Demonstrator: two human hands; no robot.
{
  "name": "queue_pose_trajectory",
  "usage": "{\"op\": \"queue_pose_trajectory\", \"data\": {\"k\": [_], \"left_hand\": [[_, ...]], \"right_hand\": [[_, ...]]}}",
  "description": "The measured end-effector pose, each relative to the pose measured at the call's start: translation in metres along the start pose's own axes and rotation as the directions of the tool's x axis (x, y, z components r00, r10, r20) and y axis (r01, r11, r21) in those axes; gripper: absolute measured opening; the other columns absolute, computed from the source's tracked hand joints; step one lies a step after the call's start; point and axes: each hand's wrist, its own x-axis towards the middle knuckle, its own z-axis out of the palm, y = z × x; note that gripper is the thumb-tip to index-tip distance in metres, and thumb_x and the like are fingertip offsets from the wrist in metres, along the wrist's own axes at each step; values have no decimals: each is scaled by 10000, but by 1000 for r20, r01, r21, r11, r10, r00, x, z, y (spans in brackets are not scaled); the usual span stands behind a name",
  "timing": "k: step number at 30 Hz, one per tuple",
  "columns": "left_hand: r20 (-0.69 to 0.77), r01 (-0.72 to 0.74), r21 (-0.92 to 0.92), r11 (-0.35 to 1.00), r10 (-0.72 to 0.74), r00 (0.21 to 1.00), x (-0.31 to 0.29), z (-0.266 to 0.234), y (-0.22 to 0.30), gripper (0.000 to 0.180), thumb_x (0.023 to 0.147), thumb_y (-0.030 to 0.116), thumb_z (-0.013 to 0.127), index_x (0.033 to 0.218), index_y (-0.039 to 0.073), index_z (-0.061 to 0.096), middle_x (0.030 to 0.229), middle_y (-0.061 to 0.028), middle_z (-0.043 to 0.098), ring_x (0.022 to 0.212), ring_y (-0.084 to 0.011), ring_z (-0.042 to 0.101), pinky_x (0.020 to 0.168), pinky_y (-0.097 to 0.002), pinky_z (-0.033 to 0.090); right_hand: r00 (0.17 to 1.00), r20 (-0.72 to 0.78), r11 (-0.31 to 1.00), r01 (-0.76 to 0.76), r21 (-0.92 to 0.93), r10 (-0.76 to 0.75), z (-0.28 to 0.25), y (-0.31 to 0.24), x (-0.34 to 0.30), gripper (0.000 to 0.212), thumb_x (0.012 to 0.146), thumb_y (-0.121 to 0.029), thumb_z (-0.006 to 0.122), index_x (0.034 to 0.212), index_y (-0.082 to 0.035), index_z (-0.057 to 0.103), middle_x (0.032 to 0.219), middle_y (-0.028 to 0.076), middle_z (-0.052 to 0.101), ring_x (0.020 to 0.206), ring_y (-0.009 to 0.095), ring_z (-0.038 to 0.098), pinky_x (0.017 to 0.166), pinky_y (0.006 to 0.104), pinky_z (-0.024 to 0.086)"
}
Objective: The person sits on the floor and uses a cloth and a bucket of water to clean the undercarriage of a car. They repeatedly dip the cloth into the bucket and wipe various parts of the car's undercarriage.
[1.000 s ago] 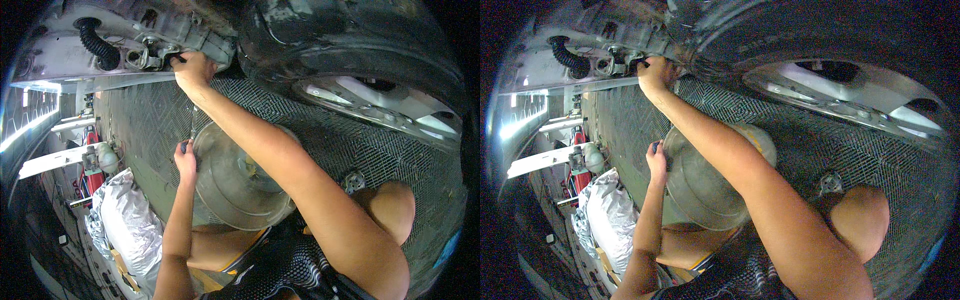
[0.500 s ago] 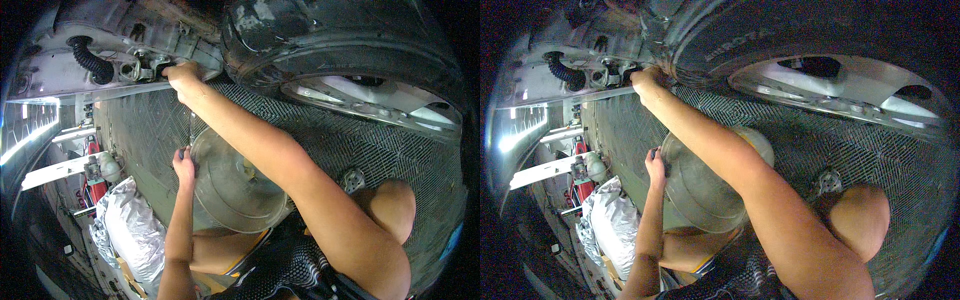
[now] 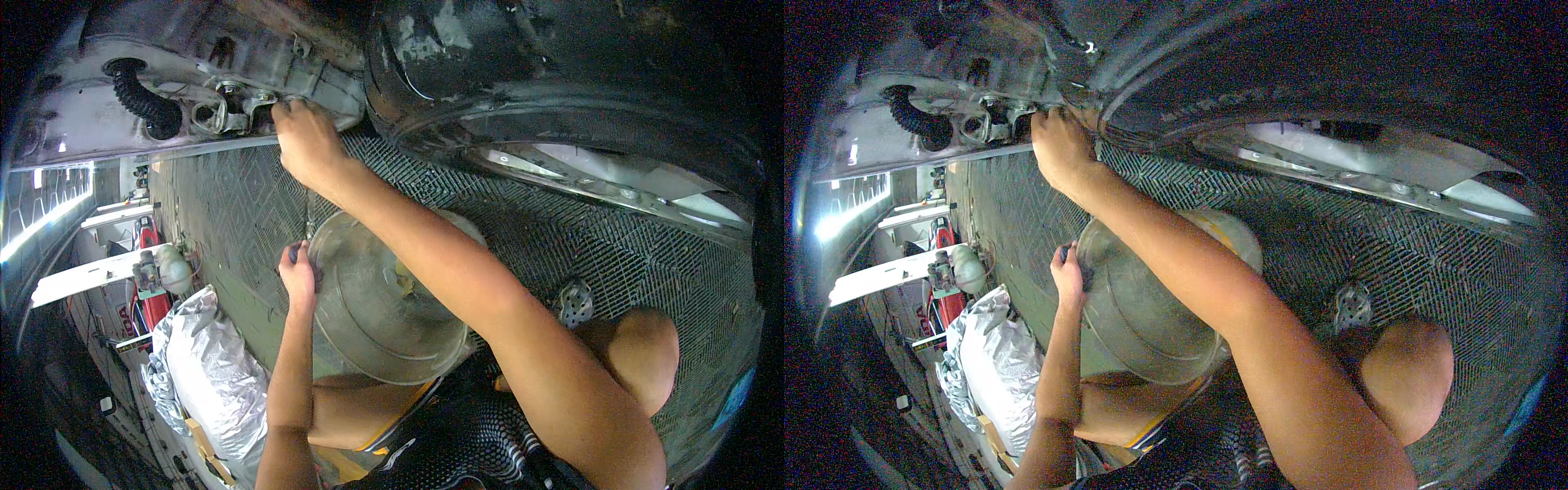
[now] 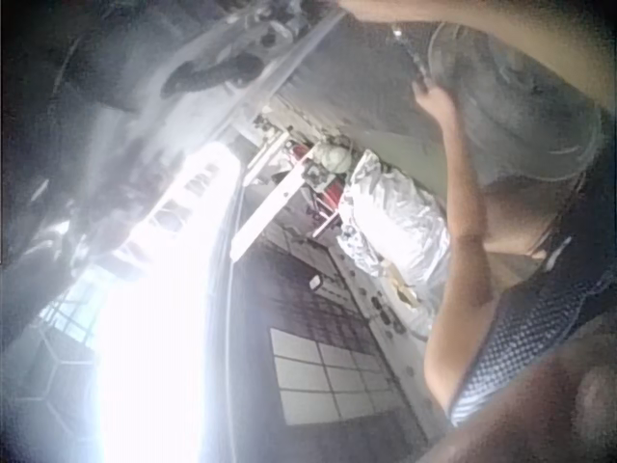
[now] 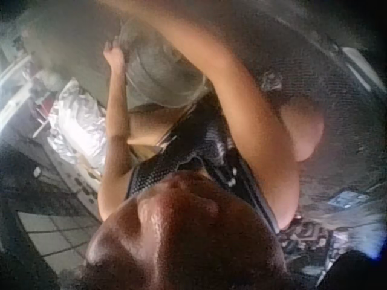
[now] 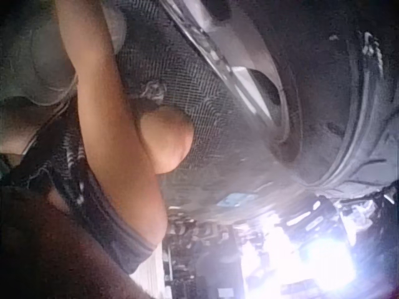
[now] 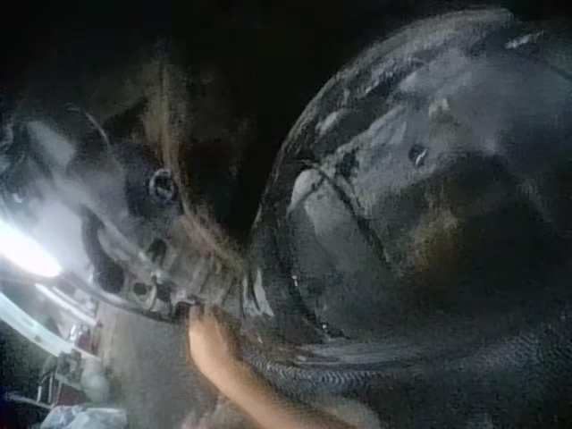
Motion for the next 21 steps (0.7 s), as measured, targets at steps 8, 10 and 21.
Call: {"op": "queue_pose_trajectory", "data": {"k": [8, 10, 21], "left_hand": [[-14, -12, -19, 1000, 11, 1000, 5, -3, -11, 232, 947, 201, 636, 984, -22, 689, 731, 0, 588, 652, -94, 462, 607, -281, 396], [-3, 26, -21, 999, -26, 1000, 5, -4, -12, 232, 948, 200, 635, 983, -23, 688, 739, -11, 597, 662, -102, 475, 620, -283, 410], [-8, -75, -45, 996, 75, 997, 7, 0, -16, 233, 951, 203, 633, 994, -22, 677, 742, -4, 588, 674, -120, 487, 643, -303, 415]], "right_hand": [[961, 30, 928, 258, 269, -276, -14, 28, 14, 182, 814, -108, 679, 986, -72, 728, 919, 130, 722, 837, 338, 703, 737, 428, 568], [938, -43, 900, 342, 271, -343, -11, 31, 17, 201, 809, -112, 670, 1002, -87, 721, 913, 103, 717, 826, 319, 704, 721, 416, 572], [816, 52, 817, 574, 57, -576, -1, 45, 31, 209, 769, -116, 647, 977, -117, 669, 835, 58, 609, 811, 270, 677, 662, 410, 568]]}}
